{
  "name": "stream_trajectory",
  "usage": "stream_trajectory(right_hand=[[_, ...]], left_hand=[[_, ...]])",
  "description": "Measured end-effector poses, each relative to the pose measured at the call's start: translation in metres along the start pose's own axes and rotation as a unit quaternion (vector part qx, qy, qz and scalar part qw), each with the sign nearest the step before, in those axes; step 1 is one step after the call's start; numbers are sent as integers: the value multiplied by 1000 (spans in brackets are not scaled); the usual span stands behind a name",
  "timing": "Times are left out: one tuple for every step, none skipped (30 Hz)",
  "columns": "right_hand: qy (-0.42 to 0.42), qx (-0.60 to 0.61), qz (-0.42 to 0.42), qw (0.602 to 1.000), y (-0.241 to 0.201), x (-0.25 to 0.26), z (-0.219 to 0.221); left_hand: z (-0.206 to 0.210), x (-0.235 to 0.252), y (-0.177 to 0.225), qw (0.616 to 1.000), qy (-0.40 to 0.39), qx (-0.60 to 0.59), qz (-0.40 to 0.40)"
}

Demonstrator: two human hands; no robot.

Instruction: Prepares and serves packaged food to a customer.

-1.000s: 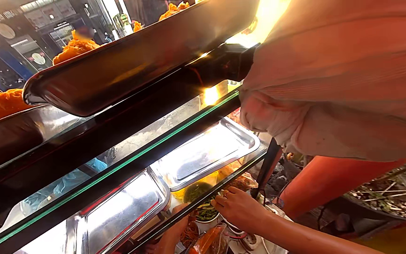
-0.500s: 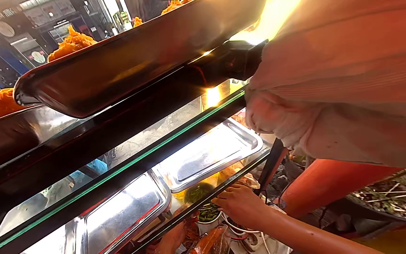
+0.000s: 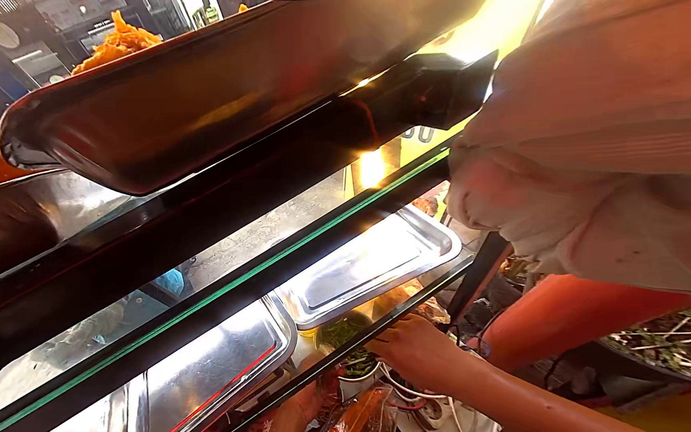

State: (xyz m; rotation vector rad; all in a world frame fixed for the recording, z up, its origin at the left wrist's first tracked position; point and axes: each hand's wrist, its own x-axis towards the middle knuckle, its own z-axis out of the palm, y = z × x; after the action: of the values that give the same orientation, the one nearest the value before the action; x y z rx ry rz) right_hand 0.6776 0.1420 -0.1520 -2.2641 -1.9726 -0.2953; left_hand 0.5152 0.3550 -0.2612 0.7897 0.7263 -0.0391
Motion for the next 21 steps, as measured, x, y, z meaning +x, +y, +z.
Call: stream_trajectory(right_hand=[[10, -5, 1, 1000, 2, -2, -1], [18, -8, 4, 1000, 4, -4, -2], [27, -9, 7, 1000, 6, -5, -3], [35, -11, 12, 999, 8, -7, -3], [41, -11, 19, 999, 10, -9, -3], [46, -9, 25, 999, 12, -10, -2], [47, -7, 29, 998, 12, -10, -1], [42, -3, 31, 999, 12, -11, 0], [34, 4, 35, 999, 11, -11, 0], [30, 14, 40, 999, 13, -12, -1], [27, 26, 48, 998, 15, -13, -2], [23, 40, 60, 997, 19, -15, -3], [24, 53, 74, 996, 23, -18, -3], [27, 66, 86, 994, 26, -21, -2], [39, 78, 95, 992, 30, -25, 0], [49, 89, 102, 990, 33, -28, 3], [59, 99, 105, 988, 35, -31, 7], [66, 109, 106, 986, 36, -33, 11], [63, 120, 110, 985, 36, -35, 14], [58, 130, 116, 983, 36, -36, 15], [56, 136, 127, 981, 38, -37, 15]], left_hand=[[0, 0, -1, 1000, 8, -7, 1], [-1, 1, -1, 1000, 17, -8, 3], [-1, 0, -1, 1000, 25, -7, 8], [1, 0, 0, 1000, 21, -4, 17], [4, -2, 1, 1000, 15, -2, 27], [8, -5, 4, 999, 10, 1, 32], [11, -8, 5, 999, 5, 8, 33], [13, -9, 5, 999, 2, 22, 34], [14, -10, 5, 999, 3, 36, 40], [16, -10, 5, 997, 9, 52, 56], [17, -10, 6, 994, 14, 70, 77], [17, -9, 6, 991, 20, 87, 98], [16, -9, 6, 988, 26, 101, 117], [14, -7, 6, 984, 35, 112, 137], [11, -5, 6, 980, 41, 120, 154], [9, -5, 6, 977, 43, 125, 166], [7, -6, 7, 976, 37, 129, 173], [6, -7, 7, 977, 21, 127, 173], [5, -6, 6, 978, 4, 122, 168], [4, -6, 5, 979, -13, 118, 164], [5, -6, 5, 980, -27, 116, 162]])
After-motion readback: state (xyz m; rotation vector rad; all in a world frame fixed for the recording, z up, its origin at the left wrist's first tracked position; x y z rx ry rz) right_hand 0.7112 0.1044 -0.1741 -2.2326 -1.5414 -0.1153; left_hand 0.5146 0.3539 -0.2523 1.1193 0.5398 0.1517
